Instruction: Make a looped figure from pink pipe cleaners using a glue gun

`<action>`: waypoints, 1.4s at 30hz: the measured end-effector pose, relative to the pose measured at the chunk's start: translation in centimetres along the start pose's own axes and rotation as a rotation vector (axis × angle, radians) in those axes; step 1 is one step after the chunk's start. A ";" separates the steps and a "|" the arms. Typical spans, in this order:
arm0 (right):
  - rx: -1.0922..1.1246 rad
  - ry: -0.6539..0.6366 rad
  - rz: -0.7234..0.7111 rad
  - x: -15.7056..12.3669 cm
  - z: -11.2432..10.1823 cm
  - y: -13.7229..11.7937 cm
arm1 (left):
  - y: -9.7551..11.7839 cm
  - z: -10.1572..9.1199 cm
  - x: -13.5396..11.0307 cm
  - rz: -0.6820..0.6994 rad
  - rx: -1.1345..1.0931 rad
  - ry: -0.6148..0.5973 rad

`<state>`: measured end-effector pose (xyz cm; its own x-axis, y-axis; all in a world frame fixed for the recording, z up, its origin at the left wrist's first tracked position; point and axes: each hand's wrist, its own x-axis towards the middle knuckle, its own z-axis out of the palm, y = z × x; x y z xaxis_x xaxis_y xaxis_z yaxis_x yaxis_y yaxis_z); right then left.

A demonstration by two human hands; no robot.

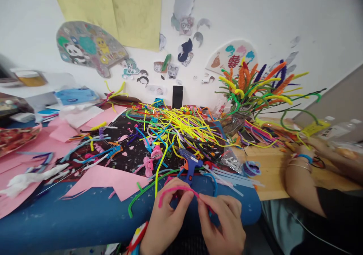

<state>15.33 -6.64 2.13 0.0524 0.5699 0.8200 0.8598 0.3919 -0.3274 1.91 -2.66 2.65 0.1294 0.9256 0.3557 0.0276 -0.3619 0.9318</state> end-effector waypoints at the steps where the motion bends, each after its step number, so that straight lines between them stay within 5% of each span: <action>1: -0.020 0.012 -0.002 0.0 0.0 0.1 | 0.2 -0.2 -0.1 -0.017 0.020 -0.043; 8: -0.050 0.032 -0.003 -0.3 0.2 -0.6 | 1.4 -2.8 -1.0 -0.096 0.061 -0.329; 14: 0.021 0.106 -0.054 -0.2 1.0 -1.3 | 1.8 -4.3 -1.2 -0.105 0.134 -0.417; 18: 0.022 0.207 0.079 -0.2 0.8 -0.3 | 2.1 -5.3 -1.6 -0.146 0.136 -0.478; 20: 0.034 0.229 0.155 -0.3 0.5 0.1 | 1.9 -6.1 -1.8 -0.093 0.199 -0.402; 28: 0.122 0.106 0.203 -0.6 1.0 -0.7 | -0.7 -11.0 -0.4 -0.025 0.904 0.293; 30: 0.152 0.101 0.202 -0.7 1.3 -1.3 | -0.8 -10.7 -0.4 0.046 0.827 0.272; 34: 0.209 0.086 0.169 -0.6 1.7 -2.5 | 0.1 -7.4 -1.4 0.121 0.344 -0.105; 38: 0.268 0.071 0.079 -0.7 2.0 -3.4 | 0.7 -4.2 -1.8 0.117 0.096 -0.025; 42: 0.366 0.009 0.020 -1.2 2.5 -3.4 | 0.6 -3.9 -1.4 0.048 0.028 0.023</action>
<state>11.04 -6.86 1.06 0.0733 0.5747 0.8151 0.6198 0.6140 -0.4886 -2.14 -3.74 2.97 0.1079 0.9092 0.4022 0.0496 -0.4090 0.9112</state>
